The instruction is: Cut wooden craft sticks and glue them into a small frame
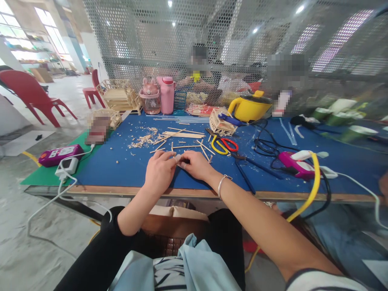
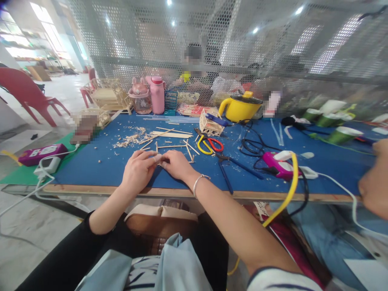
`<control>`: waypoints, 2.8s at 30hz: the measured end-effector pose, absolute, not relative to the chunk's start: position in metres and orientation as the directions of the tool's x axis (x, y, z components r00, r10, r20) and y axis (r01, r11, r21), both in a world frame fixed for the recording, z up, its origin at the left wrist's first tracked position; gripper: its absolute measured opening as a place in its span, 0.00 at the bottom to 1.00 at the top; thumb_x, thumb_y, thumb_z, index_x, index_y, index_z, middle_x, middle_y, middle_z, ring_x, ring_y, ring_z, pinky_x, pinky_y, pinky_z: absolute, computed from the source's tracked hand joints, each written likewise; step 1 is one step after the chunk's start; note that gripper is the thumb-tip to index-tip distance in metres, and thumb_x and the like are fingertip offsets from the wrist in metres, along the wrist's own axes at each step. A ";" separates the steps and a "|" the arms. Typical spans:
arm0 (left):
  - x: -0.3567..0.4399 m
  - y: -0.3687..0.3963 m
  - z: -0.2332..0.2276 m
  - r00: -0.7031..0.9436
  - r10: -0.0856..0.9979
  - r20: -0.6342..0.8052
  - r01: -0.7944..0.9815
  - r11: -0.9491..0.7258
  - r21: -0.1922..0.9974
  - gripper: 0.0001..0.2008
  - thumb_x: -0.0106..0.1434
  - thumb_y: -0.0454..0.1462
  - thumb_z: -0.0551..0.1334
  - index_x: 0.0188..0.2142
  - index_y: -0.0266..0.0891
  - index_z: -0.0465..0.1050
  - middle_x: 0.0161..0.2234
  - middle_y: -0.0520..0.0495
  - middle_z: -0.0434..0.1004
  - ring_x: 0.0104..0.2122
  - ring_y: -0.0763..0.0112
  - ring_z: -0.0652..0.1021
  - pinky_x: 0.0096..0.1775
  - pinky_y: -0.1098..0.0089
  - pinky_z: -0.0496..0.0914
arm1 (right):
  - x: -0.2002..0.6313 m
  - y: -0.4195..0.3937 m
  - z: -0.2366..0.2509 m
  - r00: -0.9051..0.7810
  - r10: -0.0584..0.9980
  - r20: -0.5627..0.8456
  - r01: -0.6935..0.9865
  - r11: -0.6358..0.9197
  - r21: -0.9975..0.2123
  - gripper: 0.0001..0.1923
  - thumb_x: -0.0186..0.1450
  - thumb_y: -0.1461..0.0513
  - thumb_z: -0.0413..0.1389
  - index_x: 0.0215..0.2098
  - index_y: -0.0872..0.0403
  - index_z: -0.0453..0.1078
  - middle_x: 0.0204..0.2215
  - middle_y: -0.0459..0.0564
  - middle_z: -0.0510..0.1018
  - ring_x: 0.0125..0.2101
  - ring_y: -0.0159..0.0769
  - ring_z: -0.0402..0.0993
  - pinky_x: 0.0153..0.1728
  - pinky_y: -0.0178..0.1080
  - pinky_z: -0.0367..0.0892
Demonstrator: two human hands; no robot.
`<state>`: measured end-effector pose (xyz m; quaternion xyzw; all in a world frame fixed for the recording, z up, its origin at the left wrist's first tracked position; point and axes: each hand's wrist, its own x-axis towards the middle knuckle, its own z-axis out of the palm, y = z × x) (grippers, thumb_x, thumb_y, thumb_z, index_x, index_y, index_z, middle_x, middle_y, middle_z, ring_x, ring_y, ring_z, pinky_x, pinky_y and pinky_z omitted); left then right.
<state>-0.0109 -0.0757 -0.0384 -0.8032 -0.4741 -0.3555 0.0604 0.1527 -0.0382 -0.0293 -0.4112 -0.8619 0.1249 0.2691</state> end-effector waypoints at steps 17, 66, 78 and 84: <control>0.000 -0.095 -0.026 0.011 0.813 0.582 0.450 -0.524 0.723 0.13 0.62 0.42 0.59 0.43 0.41 0.76 0.42 0.45 0.79 0.41 0.66 0.78 0.45 0.68 0.71 | 0.155 -0.076 0.001 -0.452 0.650 0.611 0.636 0.715 -0.290 0.05 0.63 0.65 0.53 0.35 0.54 0.71 0.33 0.51 0.77 0.36 0.38 0.70 0.40 0.39 0.64; 0.046 -0.125 -0.006 0.597 0.785 0.165 -0.407 0.119 0.906 0.12 0.55 0.44 0.65 0.27 0.37 0.68 0.31 0.49 0.69 0.41 0.68 0.71 0.44 0.68 0.64 | 0.206 -0.115 0.029 -0.088 0.972 0.219 -0.554 0.135 -0.822 0.24 0.54 0.47 0.49 0.45 0.49 0.68 0.40 0.52 0.74 0.42 0.45 0.71 0.48 0.53 0.65; 0.034 -0.134 -0.001 0.296 0.935 0.194 -0.093 -0.174 0.980 0.12 0.64 0.44 0.54 0.30 0.37 0.63 0.29 0.51 0.63 0.31 0.74 0.63 0.36 0.72 0.61 | 0.185 -0.138 0.018 -0.218 0.970 0.110 -0.582 -0.038 -0.812 0.29 0.53 0.56 0.52 0.53 0.50 0.62 0.53 0.55 0.69 0.55 0.48 0.63 0.58 0.56 0.52; 0.036 -0.143 -0.008 0.323 0.899 0.297 -0.137 -0.266 0.954 0.11 0.65 0.42 0.54 0.30 0.37 0.65 0.33 0.48 0.67 0.35 0.72 0.67 0.42 0.71 0.63 | 0.172 -0.149 0.016 -0.268 0.939 0.216 -0.484 0.063 -0.873 0.42 0.49 0.52 0.56 0.61 0.45 0.51 0.55 0.55 0.66 0.56 0.52 0.61 0.57 0.58 0.53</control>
